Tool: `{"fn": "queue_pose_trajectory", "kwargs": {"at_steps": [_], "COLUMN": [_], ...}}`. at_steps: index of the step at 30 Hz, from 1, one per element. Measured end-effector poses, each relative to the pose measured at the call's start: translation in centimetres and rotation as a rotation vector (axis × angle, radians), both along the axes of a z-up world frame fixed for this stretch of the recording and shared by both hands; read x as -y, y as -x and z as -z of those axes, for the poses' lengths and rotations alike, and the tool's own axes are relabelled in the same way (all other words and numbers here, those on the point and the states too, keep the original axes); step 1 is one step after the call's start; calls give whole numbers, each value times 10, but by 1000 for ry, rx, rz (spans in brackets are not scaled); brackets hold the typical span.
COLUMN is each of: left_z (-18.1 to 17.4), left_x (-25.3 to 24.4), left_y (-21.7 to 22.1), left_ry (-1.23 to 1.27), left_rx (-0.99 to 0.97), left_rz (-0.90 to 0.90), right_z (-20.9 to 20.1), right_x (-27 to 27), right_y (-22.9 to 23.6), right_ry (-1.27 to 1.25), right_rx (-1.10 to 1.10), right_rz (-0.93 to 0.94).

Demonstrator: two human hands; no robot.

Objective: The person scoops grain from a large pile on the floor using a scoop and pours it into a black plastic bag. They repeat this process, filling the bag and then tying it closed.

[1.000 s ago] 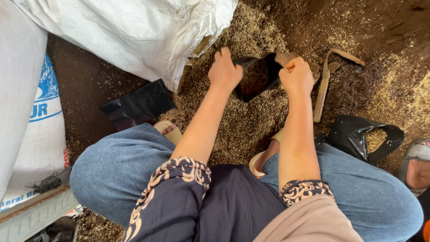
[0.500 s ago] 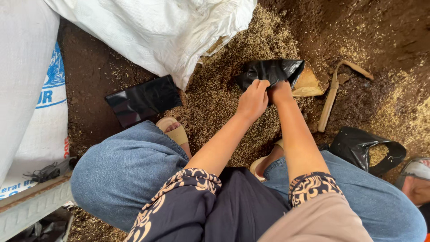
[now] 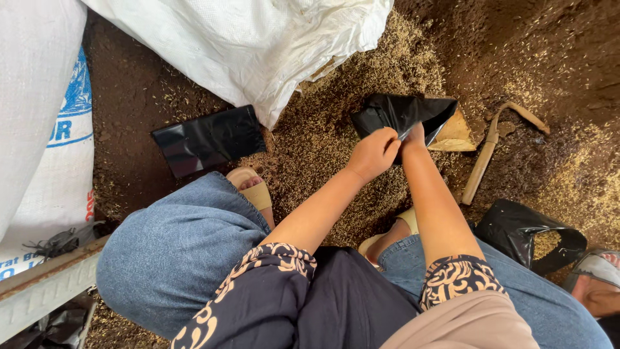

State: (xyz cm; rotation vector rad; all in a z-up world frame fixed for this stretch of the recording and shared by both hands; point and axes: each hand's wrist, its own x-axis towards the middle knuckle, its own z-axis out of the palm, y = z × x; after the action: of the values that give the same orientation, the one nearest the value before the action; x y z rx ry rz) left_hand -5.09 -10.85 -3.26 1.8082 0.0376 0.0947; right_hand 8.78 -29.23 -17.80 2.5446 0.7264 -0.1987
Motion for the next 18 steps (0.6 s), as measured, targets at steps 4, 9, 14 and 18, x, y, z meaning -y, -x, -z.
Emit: {"fn": "queue_pose_trajectory", "kwargs": {"at_steps": [4, 9, 14, 18], "left_z": [35, 81, 86, 71], "left_x": [-30, -54, -40, -37], "left_y": [-35, -50, -31, -16], "left_ry": [218, -211, -245, -267], "left_rx": [9, -211, -67, -6], "left_rz": [-285, -33, -87, -98], "right_z": [-26, -102, -179, -168], "right_x": [4, 1, -36, -106], "right_y": [31, 55, 18, -18], "right_ry": [-598, -1206, -1329, -509], "right_rx": [34, 148, 253, -218], "right_rz": [-15, 431, 130, 140]}}
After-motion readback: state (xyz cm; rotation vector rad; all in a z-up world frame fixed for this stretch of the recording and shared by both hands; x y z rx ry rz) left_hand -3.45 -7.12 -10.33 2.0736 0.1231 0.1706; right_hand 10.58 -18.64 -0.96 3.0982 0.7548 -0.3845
